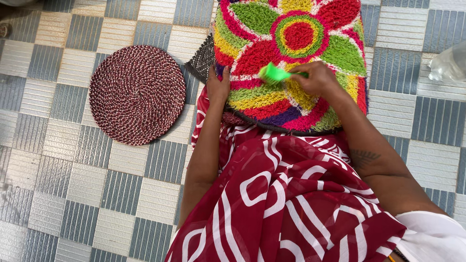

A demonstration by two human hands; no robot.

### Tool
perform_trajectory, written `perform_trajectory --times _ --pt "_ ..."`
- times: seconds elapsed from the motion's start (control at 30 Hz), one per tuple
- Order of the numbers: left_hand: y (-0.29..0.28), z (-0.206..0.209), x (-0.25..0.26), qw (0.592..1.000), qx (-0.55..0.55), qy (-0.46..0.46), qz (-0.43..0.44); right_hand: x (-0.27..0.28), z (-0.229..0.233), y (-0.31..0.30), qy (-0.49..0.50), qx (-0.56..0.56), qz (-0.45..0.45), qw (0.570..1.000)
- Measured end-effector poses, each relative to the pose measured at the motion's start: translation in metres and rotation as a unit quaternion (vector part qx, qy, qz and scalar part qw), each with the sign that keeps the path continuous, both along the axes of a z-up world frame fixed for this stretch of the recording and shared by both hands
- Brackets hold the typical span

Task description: The person brushes dirt or debris off colorful textured mats using a small green brush.

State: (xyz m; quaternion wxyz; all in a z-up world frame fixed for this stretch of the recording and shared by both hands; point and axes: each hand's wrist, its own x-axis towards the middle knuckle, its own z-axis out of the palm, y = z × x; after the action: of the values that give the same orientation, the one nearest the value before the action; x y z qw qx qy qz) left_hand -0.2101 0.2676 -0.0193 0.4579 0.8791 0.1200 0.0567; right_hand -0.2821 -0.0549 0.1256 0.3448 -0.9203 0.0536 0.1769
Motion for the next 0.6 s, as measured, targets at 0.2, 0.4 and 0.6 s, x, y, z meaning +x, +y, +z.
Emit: perform_trajectory --times 0.2,0.4,0.6 --pt "-0.013 0.034 -0.006 0.991 0.129 0.003 -0.022 0.020 -0.050 -0.060 -0.298 -0.183 -0.108 0.931" --pt "-0.079 0.091 0.013 0.956 0.242 0.059 -0.152 0.037 -0.060 -0.011 -0.208 -0.239 0.001 0.948" --pt "-0.132 0.096 0.010 0.934 0.289 0.034 -0.209 0.063 -0.058 -0.015 -0.083 -0.065 -0.112 0.988"
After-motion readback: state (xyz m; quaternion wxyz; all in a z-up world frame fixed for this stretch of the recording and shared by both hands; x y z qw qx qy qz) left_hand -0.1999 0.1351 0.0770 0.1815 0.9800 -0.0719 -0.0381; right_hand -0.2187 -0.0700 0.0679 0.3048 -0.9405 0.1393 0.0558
